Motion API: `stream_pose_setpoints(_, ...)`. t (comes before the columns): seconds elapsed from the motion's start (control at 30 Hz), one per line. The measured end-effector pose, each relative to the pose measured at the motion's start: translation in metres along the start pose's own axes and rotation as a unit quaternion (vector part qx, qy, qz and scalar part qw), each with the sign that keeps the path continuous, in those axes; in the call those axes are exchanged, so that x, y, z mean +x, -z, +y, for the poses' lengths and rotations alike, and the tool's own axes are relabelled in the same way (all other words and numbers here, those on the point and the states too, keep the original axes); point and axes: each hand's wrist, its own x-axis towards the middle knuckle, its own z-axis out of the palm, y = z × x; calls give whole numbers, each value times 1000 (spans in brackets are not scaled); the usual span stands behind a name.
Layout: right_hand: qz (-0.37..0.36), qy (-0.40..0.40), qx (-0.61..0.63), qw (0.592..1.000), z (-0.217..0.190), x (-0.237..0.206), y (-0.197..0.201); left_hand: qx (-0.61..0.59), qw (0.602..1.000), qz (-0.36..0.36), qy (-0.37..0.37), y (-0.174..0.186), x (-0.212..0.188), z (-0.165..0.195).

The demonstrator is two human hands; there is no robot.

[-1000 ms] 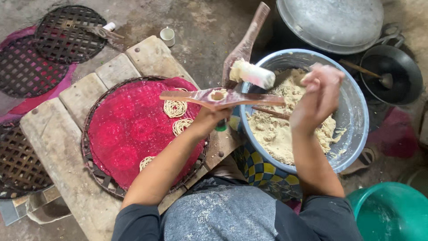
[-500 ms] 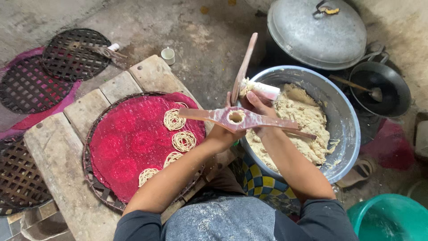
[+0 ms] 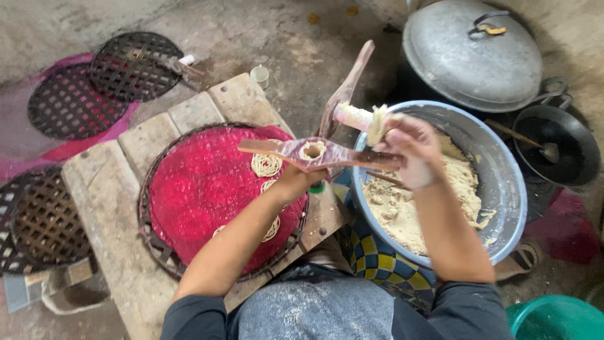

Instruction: The person sits at a low board and uses a wooden hand press to extrude dough into noodle nests onto pink mesh trays. They scoop dough from a bucket into the press, squeeze the handles to extrude a nest, cut the strands, arrange the nests on the trays, and move filled trays aside.

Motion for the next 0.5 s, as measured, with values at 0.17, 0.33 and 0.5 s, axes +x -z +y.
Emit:
stream_pose_setpoints(0.17, -69, -93, -240, 964, -18, 17, -22, 210, 954, 130, -170, 4, -19, 37)
stream_pose_setpoints(0.33, -121, 78, -692, 707, 15, 5, -69, 309, 900, 171, -255, -8, -27, 59)
stream_pose_setpoints(0.5, -70, 55, -675, 733, 10, -8, -62, 285, 931, 137, -181, -11, -31, 58)
